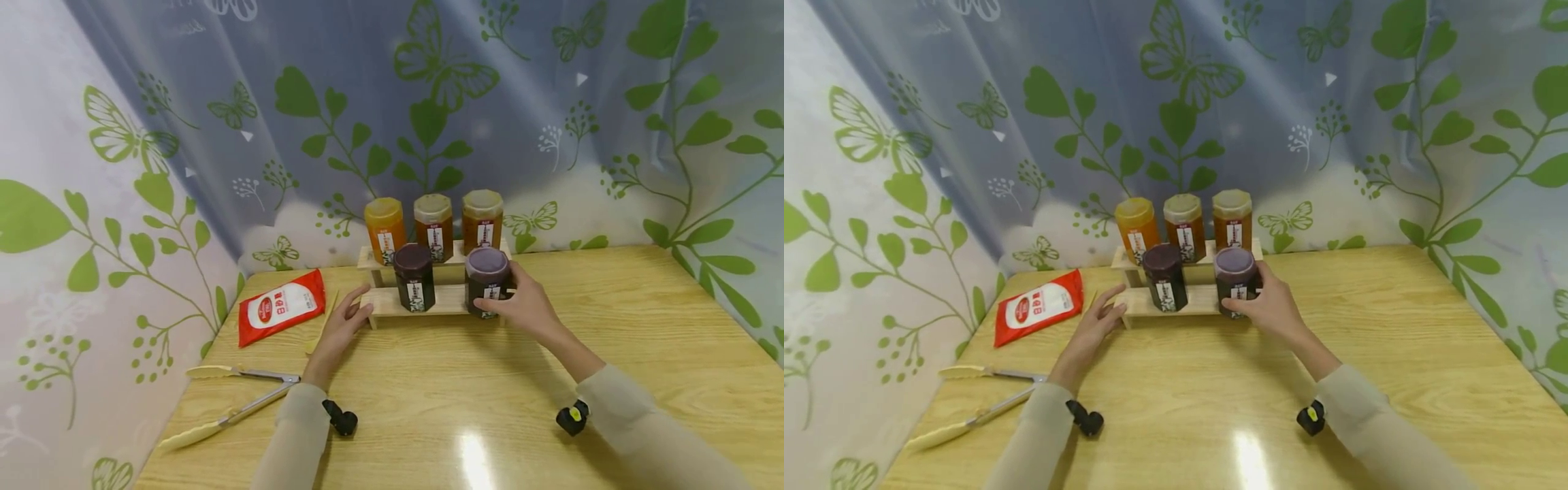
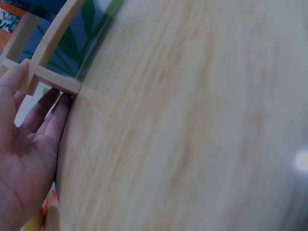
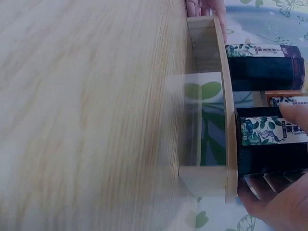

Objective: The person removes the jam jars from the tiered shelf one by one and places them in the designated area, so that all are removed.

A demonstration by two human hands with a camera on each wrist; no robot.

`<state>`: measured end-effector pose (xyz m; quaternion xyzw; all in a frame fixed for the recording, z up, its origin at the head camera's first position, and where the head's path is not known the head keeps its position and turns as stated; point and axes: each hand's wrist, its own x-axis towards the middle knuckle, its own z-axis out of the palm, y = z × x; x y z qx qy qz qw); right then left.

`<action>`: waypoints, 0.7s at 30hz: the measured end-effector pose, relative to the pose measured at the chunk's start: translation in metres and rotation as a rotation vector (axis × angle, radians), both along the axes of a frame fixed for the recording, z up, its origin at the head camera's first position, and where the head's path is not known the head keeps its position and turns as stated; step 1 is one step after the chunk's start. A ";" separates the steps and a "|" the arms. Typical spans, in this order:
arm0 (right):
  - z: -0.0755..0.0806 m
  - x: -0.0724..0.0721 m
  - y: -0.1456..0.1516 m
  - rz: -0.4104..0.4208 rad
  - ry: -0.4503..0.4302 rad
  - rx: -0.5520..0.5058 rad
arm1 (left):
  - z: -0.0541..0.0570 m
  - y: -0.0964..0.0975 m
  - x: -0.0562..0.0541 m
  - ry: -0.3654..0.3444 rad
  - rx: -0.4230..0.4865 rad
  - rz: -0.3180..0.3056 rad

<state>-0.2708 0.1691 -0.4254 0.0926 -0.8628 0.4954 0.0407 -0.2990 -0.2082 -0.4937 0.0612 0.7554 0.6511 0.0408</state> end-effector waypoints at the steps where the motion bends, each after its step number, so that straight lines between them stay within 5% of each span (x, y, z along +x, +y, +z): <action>1: -0.001 0.000 0.003 0.002 0.002 -0.001 | 0.000 0.001 0.000 0.000 0.005 0.001; 21: -0.003 0.001 0.052 -0.114 0.008 -0.057 | -0.002 -0.001 -0.001 0.013 0.000 0.001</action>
